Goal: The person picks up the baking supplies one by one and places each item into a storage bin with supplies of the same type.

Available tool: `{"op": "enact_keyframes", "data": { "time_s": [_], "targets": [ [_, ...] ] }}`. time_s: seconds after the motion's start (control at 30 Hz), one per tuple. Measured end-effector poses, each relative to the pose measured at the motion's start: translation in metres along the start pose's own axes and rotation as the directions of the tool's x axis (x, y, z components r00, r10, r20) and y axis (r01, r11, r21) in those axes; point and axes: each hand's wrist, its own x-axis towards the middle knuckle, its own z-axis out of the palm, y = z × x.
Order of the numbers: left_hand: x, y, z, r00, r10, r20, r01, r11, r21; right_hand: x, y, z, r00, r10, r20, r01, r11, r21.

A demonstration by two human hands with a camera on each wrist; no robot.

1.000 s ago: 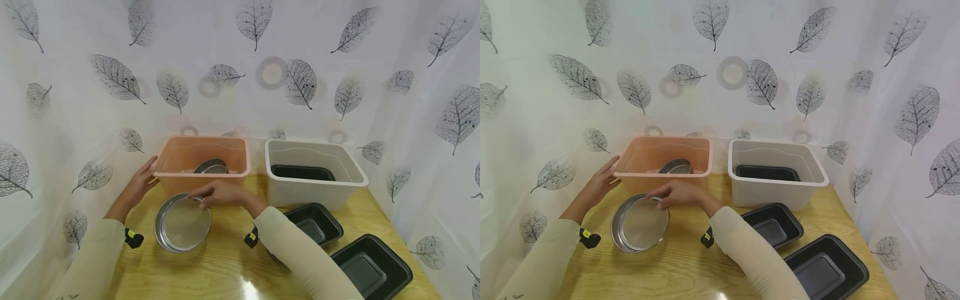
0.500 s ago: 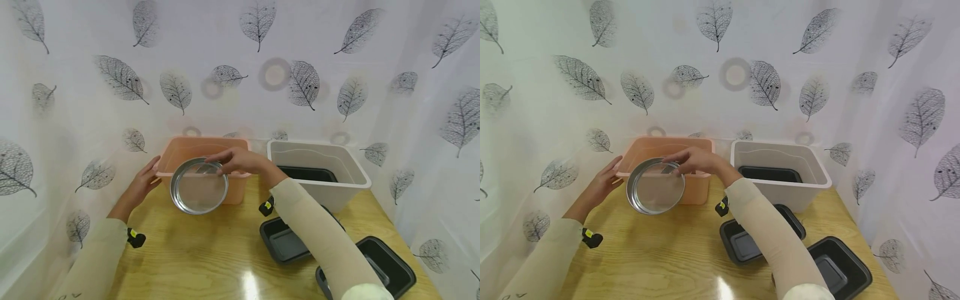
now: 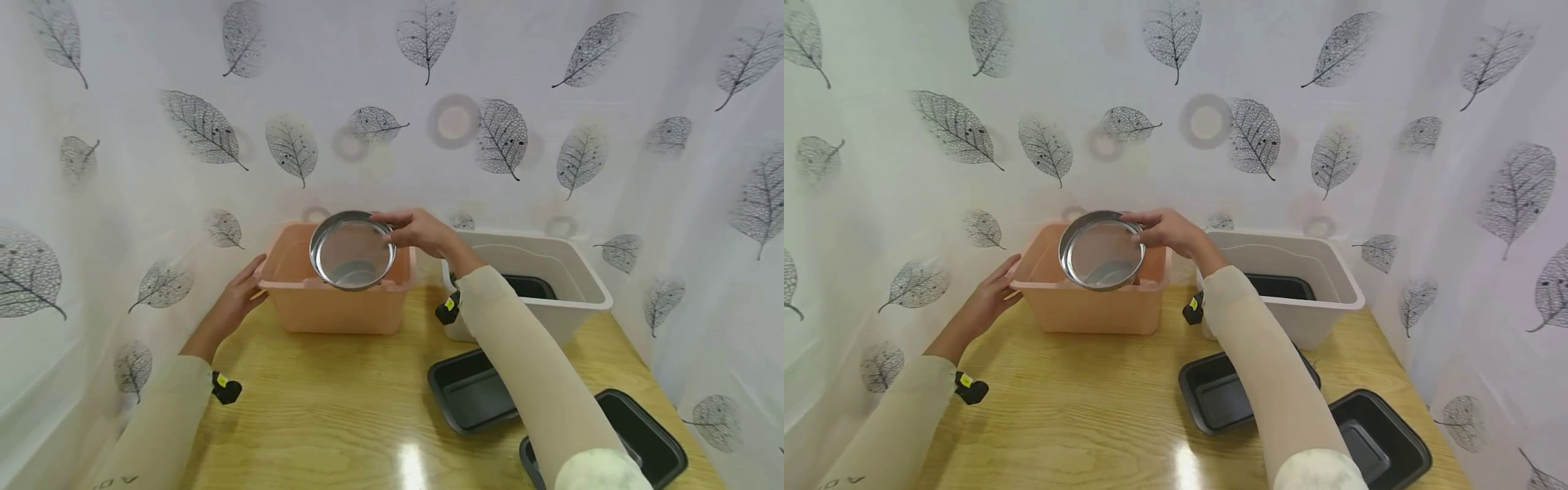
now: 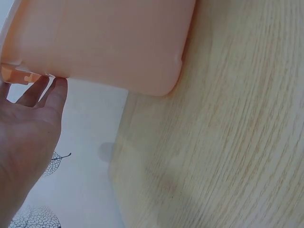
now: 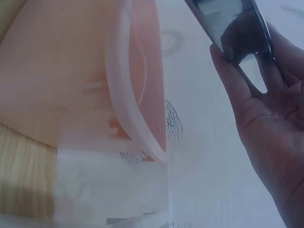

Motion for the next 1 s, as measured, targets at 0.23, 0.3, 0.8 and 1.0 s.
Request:
{"op": "enact_keyframes", "data": {
  "time_s": [0.23, 0.3, 0.8, 1.0],
  "targets": [
    [0.001, 0.0, 0.0, 1.0, 0.003, 0.002, -0.003, 0.999, -0.04, 0.008, 0.006, -0.015, 0.995, 0.043, -0.089, -0.039, 0.998, 0.044],
    [0.001, 0.0, 0.0, 1.0, 0.007, 0.005, -0.007, 1.0, -0.03, 0.01, 0.009, -0.017, 0.992, 0.059, -0.115, -0.053, 0.997, 0.056],
    [0.001, 0.002, 0.004, 1.0, 0.007, 0.001, -0.007, 1.0, -0.021, 0.029, 0.046, -0.001, 0.984, 0.102, -0.146, -0.101, 0.995, 0.009],
    [0.002, 0.001, 0.003, 1.0, 0.003, -0.003, -0.003, 1.0, -0.027, 0.037, 0.054, 0.007, 0.989, 0.092, -0.117, -0.098, 0.994, -0.04]
  ]
}}
